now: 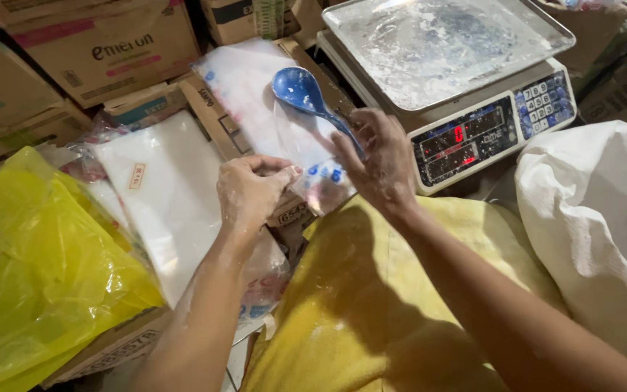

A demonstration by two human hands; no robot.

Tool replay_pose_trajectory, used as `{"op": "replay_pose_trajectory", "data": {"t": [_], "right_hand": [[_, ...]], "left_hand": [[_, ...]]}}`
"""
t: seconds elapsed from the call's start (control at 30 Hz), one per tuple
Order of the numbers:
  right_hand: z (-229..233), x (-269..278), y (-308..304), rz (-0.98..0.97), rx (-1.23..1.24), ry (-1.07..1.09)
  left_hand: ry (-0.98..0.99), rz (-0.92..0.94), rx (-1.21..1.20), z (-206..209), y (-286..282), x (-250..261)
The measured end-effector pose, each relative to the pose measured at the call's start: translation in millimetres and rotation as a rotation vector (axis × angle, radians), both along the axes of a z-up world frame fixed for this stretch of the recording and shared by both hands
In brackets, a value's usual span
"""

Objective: The person scoops white powder from a large sack into small plastic bags using a blue scoop, places each bag on a digital scale to measure the weight, and ties the bags after reaching the target weight. The process is repeated multiple times in a cluttered storage area.

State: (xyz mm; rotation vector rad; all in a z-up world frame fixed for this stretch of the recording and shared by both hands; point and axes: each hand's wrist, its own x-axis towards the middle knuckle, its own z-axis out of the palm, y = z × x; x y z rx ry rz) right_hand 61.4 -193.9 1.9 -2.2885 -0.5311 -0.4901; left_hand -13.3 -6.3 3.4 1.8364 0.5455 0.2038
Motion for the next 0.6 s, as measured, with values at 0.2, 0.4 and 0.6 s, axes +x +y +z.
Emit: {"op": "replay_pose_trajectory", "data": {"t": [0.2,0.4,0.6], "right_hand": [[-1.9,-34.9,7.6,0.063,0.256,0.589],[-4.8,-35.3,-11.5,-0.078,0.67,1.011],[-11.7,-35.4,-41.5,-0.033,1.142,1.288]], "left_hand": [[-0.112,-0.08,0.029,-1.4,-37.6,-9.5],[-0.234,-0.048,0.161,-16.5,-55.8,-9.9],[-0.073,0.153,-0.777,-30.5,-62.2,6.4]]}}
